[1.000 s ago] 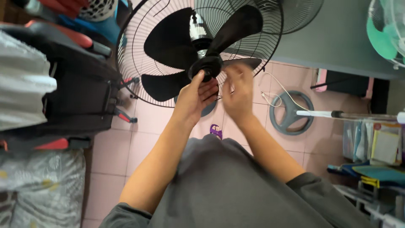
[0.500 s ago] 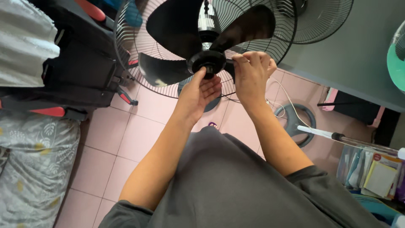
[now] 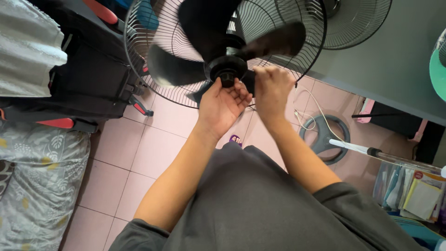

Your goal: The person disassembles a black standing fan by removing the front grille, fan blades, and rear grille, then reassembles it. They repeat the process on a white standing fan with green blades, removing and reattaching the grilles and blades.

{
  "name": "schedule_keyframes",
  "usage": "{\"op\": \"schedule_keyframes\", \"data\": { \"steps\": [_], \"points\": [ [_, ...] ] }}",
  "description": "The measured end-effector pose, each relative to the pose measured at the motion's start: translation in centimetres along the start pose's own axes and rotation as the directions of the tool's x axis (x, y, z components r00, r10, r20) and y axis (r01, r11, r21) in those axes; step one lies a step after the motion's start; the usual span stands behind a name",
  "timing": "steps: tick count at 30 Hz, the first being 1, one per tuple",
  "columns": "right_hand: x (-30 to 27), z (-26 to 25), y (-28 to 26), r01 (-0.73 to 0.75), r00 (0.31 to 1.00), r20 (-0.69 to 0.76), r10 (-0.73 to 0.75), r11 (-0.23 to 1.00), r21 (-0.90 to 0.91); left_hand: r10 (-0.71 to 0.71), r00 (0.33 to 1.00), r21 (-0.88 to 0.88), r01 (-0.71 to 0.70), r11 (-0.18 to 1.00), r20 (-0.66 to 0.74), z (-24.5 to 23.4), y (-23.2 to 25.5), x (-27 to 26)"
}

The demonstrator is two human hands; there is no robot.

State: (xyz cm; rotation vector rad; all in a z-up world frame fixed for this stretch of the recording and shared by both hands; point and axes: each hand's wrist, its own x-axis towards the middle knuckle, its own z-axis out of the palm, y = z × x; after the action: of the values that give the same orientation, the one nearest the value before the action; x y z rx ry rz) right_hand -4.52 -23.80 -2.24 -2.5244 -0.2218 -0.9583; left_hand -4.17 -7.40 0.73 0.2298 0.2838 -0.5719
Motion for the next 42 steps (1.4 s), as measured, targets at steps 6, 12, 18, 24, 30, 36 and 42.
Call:
{"op": "schedule_keyframes", "data": {
  "steps": [6, 12, 18, 24, 30, 36, 42],
  "points": [
    [-3.8, 0.0, -1.8, -0.155, 0.964, 0.243, 0.107, 0.970, 0.186, 0.047, 0.998, 0.030, -0.045, 0.999, -0.050, 0.6, 0.3, 0.3],
    [-0.1, -1.9, -3.0, -0.037, 0.998, -0.040, 0.050, 0.957, 0.288, 0.011, 0.999, 0.032, -0.009, 0.999, -0.053, 0.9, 0.2, -0.3],
    [2.5, -2.1, -3.9, 0.026, 1.000, -0.006, -0.026, 0.972, 0.235, 0.001, 1.000, 0.145, -0.004, 0.989, 0.023, 0.1, 0.4, -0.2],
    [2.2, -2.1, -4.6, -0.028, 0.999, -0.023, 0.036, 0.961, 0.276, -0.043, 0.998, 0.155, 0.038, 0.987, 0.034, -0.4, 1.0, -0.2],
    [1.4, -2.6, -7.5, -0.230, 0.972, 0.125, 0.199, 0.914, 0.335, -0.102, 0.982, 0.396, 0.159, 0.905, -0.162, -0.4, 1.9, -1.2],
    [2.7, -2.9, -8.9, -0.152, 0.988, 0.051, 0.143, 0.952, 0.265, -0.100, 0.980, 0.359, 0.158, 0.920, -0.175, -0.8, 2.8, -1.5],
    [2.0, -1.3, -10.7, -0.232, 0.973, 0.046, 0.228, 0.951, 0.204, -0.131, 0.950, 0.343, 0.228, 0.911, -0.283, -2.2, 3.5, -1.1]
  ]
}}
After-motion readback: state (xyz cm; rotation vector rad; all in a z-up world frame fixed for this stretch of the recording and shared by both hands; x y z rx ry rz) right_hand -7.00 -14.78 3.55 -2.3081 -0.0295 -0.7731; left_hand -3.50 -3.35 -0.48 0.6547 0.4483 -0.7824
